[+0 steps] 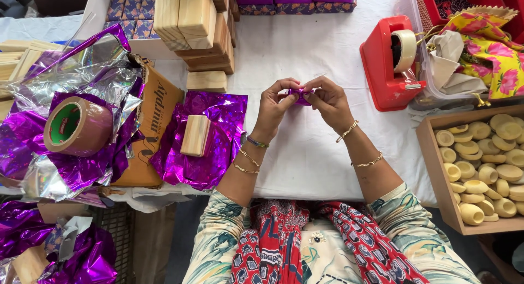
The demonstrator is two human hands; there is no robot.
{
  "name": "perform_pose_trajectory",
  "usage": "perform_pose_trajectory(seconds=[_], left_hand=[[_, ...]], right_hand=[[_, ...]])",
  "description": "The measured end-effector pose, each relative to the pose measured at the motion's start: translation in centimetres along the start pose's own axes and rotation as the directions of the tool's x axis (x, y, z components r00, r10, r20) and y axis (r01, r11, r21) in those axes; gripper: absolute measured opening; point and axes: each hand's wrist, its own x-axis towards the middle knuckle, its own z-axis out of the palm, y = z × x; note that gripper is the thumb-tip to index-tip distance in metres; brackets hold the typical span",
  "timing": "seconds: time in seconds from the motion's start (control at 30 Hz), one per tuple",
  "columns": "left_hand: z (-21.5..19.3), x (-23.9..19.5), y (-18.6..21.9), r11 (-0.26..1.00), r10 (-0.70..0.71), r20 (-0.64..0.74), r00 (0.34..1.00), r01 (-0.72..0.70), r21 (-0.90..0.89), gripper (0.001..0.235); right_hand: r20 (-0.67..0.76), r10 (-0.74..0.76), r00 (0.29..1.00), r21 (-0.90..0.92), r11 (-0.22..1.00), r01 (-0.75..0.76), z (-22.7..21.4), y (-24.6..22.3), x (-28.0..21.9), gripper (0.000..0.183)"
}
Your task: The person wipes a small wooden box with a cloth, then places it on a sheet of purple metallic paper. They fold the paper around the box and use a tape dispenser to secure the wrapping with clear tape, completing the package.
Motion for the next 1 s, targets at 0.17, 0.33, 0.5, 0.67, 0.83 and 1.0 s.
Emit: perform_pose_trajectory(seconds=[0.17,0.33,0.5,0.67,0.83,1.0], left_hand=[[0.3,0.0,1.3,0.973,0.092,-0.033,0.995,-0.083,0.214,0.011],[0.3,0.0,2.7,0.88,0.185,-0.071,0.98,-0.133,0.457,0.008],[0.2,-0.1,5.0,0.6,0.411,0.125,0.903,-0.371,0.709,0.014],[-0.3,0.0,5.5,0.427,0.439,0.296,0.849,-0.487,0.762,0.022],[0.2,-0.2,5.2,0.328,0.458,0.333,0.824,-0.505,0.798,0.023],[0.5,-0.4,5.4,0.161,0.505,0.38,0.775,-0.517,0.84,0.019]], right_hand=[[-0.002,-0.161,0.987,-0.037,0.986,0.161,0.2,-1.2,0.7,0.015],[0.01,-0.203,0.979,-0.247,0.948,0.2,0.5,-3.5,1.1,0.018],[0.072,-0.388,0.919,-0.605,0.715,0.349,0.3,-3.4,1.1,0.041],[0.08,-0.457,0.886,-0.7,0.607,0.377,0.0,-3.0,1.0,0.042],[0.06,-0.467,0.882,-0.691,0.618,0.374,0.2,-2.4,0.9,0.039],[0.032,-0.542,0.84,-0.752,0.541,0.378,0.7,-2.0,0.7,0.03]])
